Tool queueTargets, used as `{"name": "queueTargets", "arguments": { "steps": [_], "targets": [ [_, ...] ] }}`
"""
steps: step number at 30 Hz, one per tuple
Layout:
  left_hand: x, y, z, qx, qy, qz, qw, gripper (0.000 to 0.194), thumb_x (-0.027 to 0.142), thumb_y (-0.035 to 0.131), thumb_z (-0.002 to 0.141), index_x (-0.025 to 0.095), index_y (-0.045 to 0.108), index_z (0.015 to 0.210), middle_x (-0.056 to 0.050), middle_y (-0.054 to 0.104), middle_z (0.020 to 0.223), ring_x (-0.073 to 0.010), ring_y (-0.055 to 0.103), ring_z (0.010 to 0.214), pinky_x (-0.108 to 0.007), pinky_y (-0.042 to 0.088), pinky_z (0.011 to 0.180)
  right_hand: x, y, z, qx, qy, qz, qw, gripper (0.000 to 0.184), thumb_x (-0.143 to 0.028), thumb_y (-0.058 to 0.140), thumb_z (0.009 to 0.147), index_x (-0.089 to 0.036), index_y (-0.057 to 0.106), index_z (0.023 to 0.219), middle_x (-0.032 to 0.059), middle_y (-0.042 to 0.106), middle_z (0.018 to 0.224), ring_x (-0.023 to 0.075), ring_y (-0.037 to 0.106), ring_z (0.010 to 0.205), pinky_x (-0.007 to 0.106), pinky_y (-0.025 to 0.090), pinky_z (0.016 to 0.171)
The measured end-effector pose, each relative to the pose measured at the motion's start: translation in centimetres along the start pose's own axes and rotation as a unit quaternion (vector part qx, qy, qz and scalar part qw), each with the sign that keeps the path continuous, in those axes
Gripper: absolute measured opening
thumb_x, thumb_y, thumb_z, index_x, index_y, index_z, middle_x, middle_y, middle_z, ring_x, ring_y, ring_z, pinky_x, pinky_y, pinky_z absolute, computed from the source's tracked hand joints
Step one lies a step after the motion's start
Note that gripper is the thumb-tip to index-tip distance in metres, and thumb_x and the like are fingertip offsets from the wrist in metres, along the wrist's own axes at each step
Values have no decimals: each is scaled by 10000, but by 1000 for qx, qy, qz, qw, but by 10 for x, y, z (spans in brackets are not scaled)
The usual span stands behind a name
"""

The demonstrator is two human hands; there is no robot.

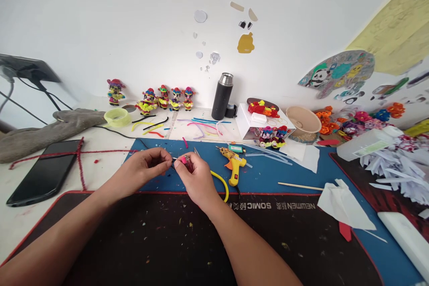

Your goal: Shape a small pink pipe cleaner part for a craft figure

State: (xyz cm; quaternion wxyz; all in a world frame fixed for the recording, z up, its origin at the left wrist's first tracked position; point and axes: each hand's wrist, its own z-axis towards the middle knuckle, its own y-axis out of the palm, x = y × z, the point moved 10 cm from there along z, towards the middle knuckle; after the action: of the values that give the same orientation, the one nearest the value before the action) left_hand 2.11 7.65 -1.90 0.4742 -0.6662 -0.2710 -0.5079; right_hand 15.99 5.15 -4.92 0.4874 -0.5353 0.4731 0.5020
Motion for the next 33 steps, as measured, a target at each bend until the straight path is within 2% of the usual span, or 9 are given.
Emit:
{"name": "queueTargets", "arguments": {
  "steps": [10,20,33],
  "targets": [
    [2,1,-1,0,6,17,1000,274,491,637,929,225,681,880,3,669,814,-190,579,748,-280,445,673,0,0,0,0,-1,-13,1000,266,-485,651,955,-224,634,908,-55,439,666,113,356,528,253,292,489],
    [4,-4,0,13,-12,5,1000,346,566,679,881,221,702,876,-1,674,795,-191,591,725,-281,468,666,-1,-1,-1,7,-2,-11,1000,264,-476,641,954,-222,620,887,-59,419,653,110,335,524,250,282,481],
    [8,0,-2,-8,-12,-13,1000,321,543,670,887,223,708,879,-4,682,806,-193,602,731,-286,489,671,-3,-2,-1,11,-2,-12,1000,258,-470,642,949,-222,618,881,-59,425,644,113,345,525,253,293,487]
  ]
}}
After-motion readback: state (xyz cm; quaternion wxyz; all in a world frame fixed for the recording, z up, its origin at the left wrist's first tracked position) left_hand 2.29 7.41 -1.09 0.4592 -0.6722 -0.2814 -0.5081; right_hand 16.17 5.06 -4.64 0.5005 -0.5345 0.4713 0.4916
